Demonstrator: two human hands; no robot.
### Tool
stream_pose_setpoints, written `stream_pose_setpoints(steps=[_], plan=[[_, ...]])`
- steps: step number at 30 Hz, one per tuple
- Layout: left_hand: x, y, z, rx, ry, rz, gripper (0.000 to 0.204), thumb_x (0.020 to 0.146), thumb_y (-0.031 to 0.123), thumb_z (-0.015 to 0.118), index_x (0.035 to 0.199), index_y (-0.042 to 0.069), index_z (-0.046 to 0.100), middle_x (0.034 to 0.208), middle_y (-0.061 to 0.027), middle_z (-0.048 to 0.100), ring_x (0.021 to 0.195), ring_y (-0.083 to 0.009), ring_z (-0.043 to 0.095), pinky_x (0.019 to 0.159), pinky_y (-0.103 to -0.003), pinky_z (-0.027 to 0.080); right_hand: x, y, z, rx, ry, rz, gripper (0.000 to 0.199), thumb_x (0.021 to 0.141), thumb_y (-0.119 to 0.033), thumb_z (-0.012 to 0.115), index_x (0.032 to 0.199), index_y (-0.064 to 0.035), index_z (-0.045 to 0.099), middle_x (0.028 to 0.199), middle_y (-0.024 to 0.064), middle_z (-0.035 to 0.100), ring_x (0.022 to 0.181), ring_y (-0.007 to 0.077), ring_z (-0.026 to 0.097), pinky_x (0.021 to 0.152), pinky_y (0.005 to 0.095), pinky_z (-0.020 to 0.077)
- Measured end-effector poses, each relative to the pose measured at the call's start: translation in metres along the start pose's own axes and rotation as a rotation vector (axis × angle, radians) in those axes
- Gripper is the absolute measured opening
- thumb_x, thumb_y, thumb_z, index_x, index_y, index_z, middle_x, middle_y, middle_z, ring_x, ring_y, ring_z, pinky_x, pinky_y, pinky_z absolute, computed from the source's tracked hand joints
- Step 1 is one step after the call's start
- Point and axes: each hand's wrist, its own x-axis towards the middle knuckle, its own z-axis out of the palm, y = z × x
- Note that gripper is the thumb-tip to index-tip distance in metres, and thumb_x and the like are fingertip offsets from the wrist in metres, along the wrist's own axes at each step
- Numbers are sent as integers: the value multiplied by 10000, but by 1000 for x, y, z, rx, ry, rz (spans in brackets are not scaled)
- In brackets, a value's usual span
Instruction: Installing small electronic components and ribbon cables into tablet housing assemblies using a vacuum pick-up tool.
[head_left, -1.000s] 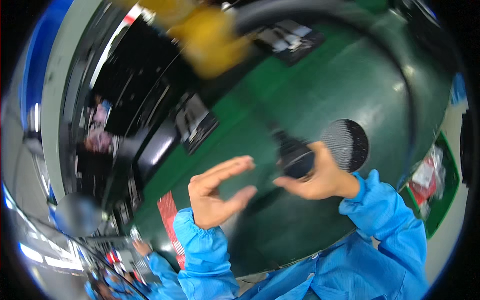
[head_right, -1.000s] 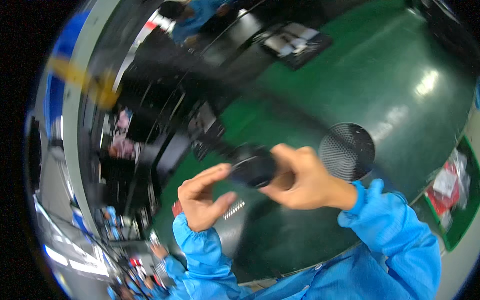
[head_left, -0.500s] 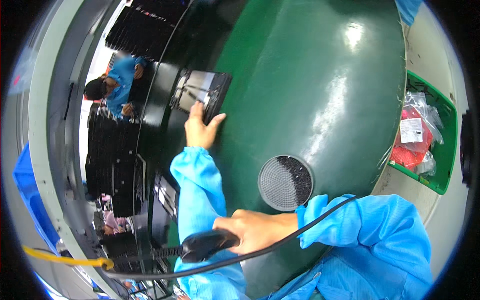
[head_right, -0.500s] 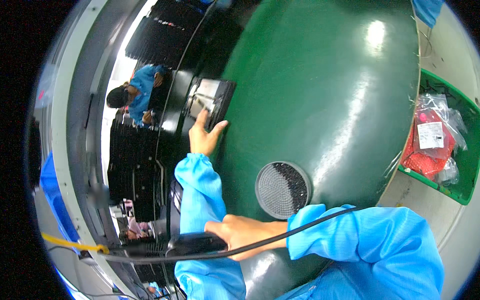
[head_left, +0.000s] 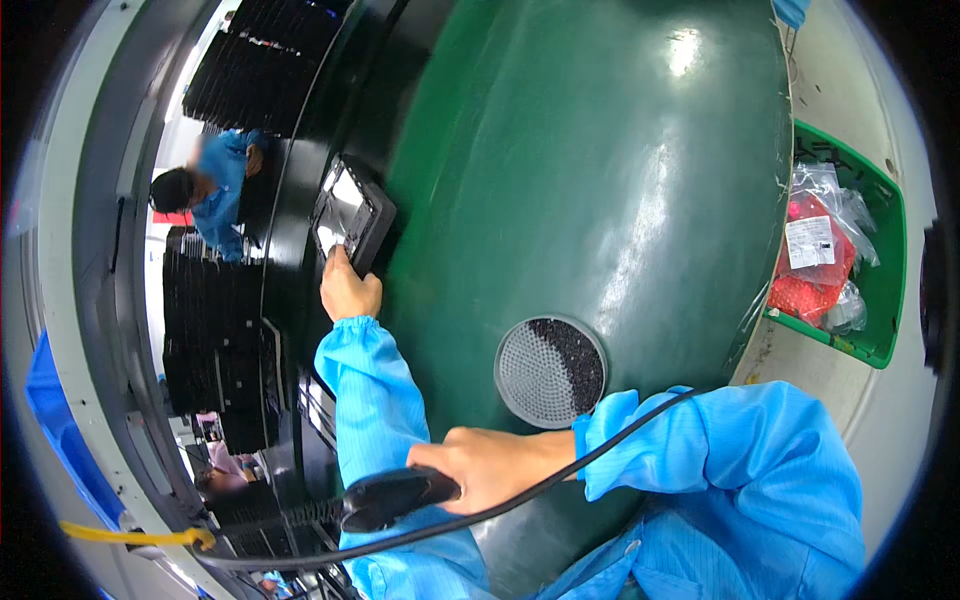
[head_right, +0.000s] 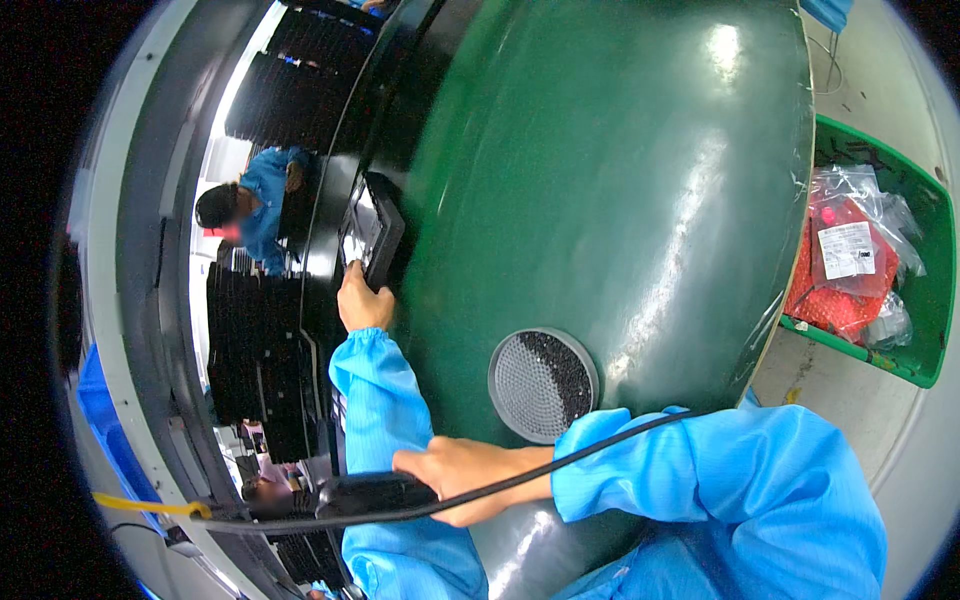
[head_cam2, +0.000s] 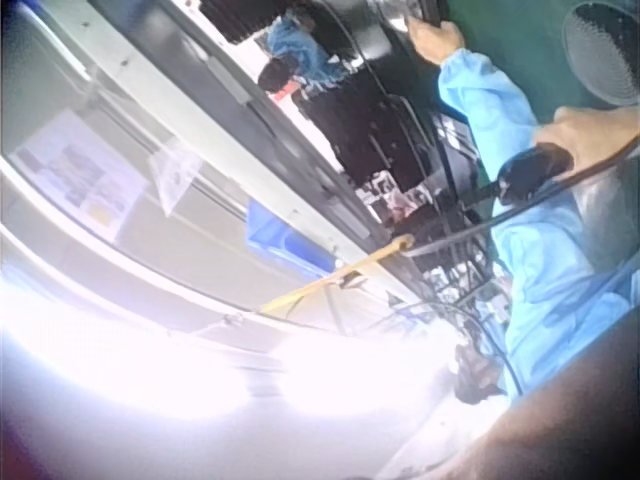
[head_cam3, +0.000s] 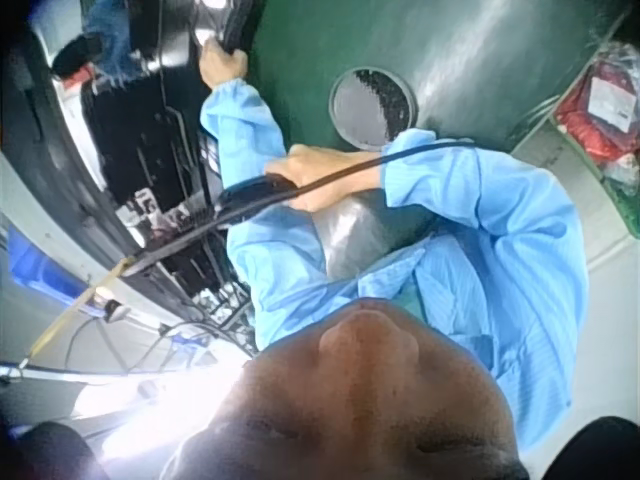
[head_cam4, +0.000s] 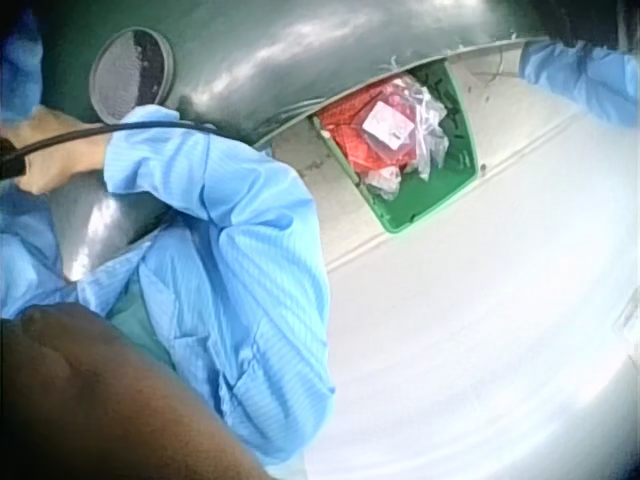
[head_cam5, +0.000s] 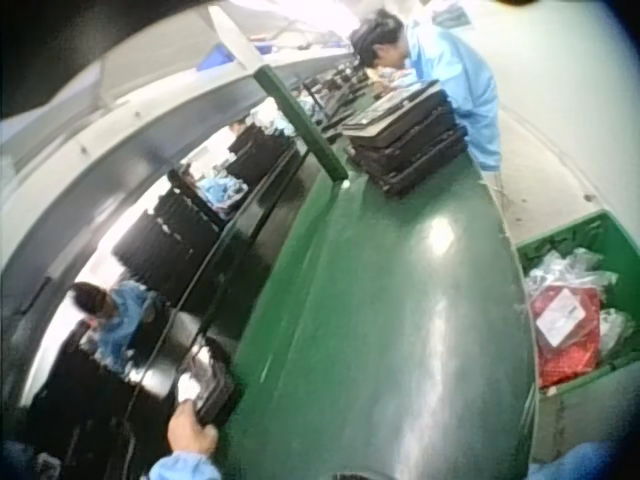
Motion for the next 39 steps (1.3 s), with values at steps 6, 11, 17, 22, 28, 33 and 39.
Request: stream_pose_setpoints(steps=[6, 11, 17, 22, 28, 33, 39], plan=[[-112, -27, -36, -89, -13, 182, 616, 604, 73, 631, 1204, -10, 518, 1239, -206, 536, 1143, -344, 516, 979, -438, 384, 2, -6, -4, -10, 77, -75, 324, 732, -117, 699, 936, 30, 495, 595, 154, 578, 500, 262, 581, 472, 353, 424], [-235, -41, -42, -163, -56, 187, 667, 669, 226, 706, 1266, 29, 481, 1285, -151, 517, 1229, -286, 461, 1027, -442, 314, 4, -15, -6, -98, 85, -102, 314, 709, -82, 703, 938, 3, 506, 604, 109, 574, 517, 210, 588, 484, 323, 436], [-297, 24, -106, -312, -41, 112, 528, 582, 121, 740, 1076, -12, 607, 1158, -159, 597, 1166, -370, 508, 1036, -563, 257, 17, -58, -39, -220, 318, -82, 368, 699, -59, 769, 971, 5, 530, 589, 21, 581, 478, 78, 544, 438, 229, 402], [-353, 57, -124, -481, -60, 149, 625, 566, 151, 796, 1118, -20, 556, 1180, -180, 579, 1187, -380, 491, 1024, -623, 212, 31, -55, -59, -137, 510, -34, 289, 692, -9, 769, 883, 4, 553, 617, 26, 594, 453, 89, 549, 405, 224, 433], [-377, 105, -124, -625, -83, 54, 502, 609, 82, 783, 1058, -31, 590, 1152, -164, 599, 1184, -347, 509, 1030, -642, 165, 25, -40, -67, -236, 505, -114, 260, 711, 9, 756, 854, 13, 539, 594, 32, 596, 452, 90, 546, 419, 219, 435], [-368, 121, -128, -719, 24, -34, 431, 623, -30, 732, 1034, -14, 607, 1116, -154, 624, 1147, -317, 550, 1045, -587, 212, 26, -32, -62, -294, 469, -95, 275, 711, 5, 757, 873, 19, 535, 594, 34, 596, 459, 93, 549, 426, 221, 431], [-358, 92, -133, -898, 122, 74, 252, 657, -72, 649, 886, 30, 673, 915, -100, 680, 947, -247, 656, 955, -480, 399, 29, -30, -62, -315, 509, -102, 290, 709, 3, 761, 894, 25, 538, 601, 39, 597, 464, 97, 549, 432, 223, 428]])
